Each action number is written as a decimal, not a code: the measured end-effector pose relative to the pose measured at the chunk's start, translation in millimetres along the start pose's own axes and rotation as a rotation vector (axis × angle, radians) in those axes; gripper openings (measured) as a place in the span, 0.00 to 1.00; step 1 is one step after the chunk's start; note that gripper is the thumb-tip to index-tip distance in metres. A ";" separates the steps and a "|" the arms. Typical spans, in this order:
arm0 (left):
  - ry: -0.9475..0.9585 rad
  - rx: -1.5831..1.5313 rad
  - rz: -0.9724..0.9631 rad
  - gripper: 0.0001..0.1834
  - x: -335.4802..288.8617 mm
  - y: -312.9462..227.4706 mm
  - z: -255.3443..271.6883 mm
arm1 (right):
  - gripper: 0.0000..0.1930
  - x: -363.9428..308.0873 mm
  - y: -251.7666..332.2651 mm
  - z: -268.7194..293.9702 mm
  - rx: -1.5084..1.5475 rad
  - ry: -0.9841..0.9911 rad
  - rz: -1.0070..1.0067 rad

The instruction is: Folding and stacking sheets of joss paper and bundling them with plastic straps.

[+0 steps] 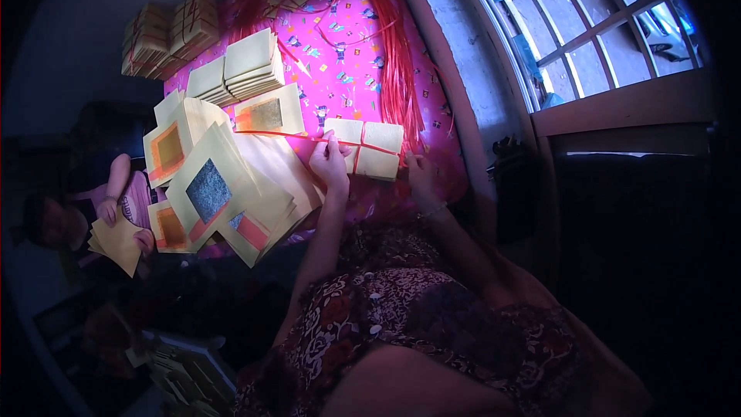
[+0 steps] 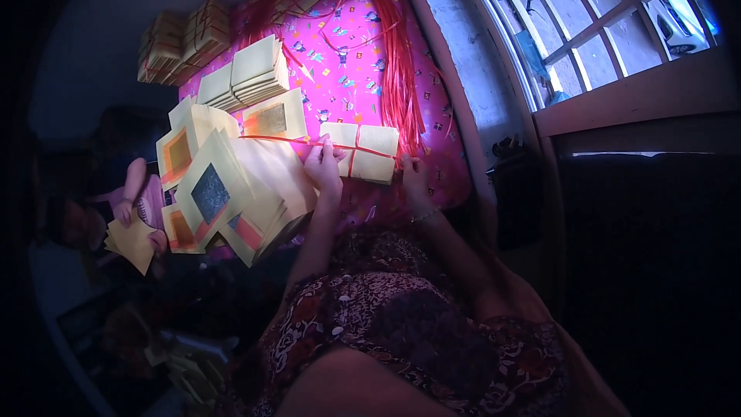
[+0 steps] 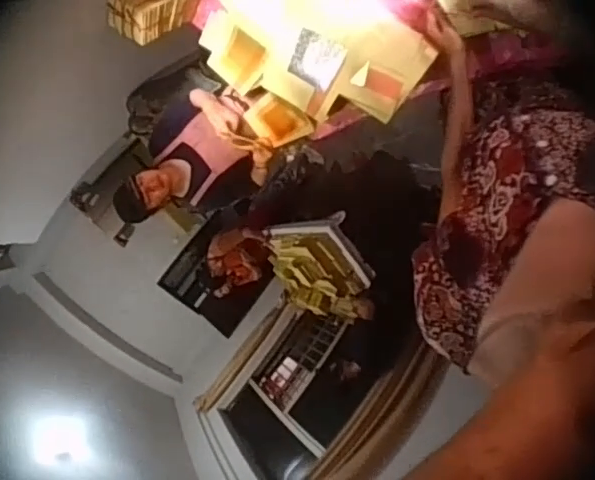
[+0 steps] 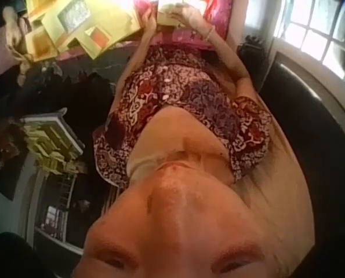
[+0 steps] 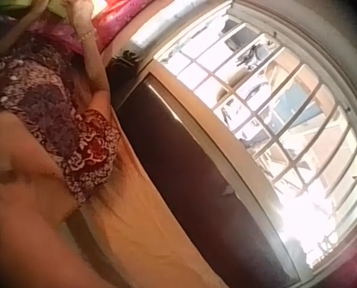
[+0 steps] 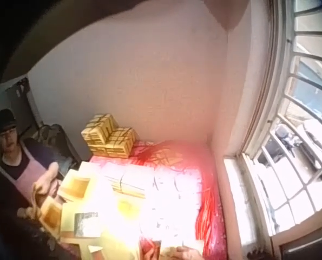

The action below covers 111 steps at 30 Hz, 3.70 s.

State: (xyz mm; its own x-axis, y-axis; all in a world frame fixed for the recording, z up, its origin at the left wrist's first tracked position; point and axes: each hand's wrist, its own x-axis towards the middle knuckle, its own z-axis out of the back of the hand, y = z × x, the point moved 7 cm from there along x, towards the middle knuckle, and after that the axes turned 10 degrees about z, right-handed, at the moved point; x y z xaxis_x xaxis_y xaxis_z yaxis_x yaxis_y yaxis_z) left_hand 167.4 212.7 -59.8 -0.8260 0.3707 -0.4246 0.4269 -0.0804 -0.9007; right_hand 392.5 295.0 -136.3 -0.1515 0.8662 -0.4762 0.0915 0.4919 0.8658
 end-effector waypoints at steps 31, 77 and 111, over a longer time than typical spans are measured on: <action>-0.187 0.270 0.020 0.16 40.8 19.4 44.5 | 0.12 27.5 -28.9 -6.7 0.065 0.075 -0.217; 0.323 -0.442 0.092 0.20 -16.6 -34.7 -13.4 | 0.08 71.7 151.4 -35.7 0.325 0.598 0.300; 0.138 -0.019 -0.023 0.14 -13.8 71.7 59.2 | 0.09 3.7 163.4 -84.4 -1.230 1.050 0.968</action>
State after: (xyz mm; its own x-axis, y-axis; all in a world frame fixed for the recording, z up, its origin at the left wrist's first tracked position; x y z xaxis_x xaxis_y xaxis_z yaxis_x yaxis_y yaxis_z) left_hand 187.6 147.1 -124.0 -0.7777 0.4962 -0.3859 0.4165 -0.0531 -0.9076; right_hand 323.9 371.3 16.4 -0.9898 0.1366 0.0415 -0.0873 -0.8089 0.5814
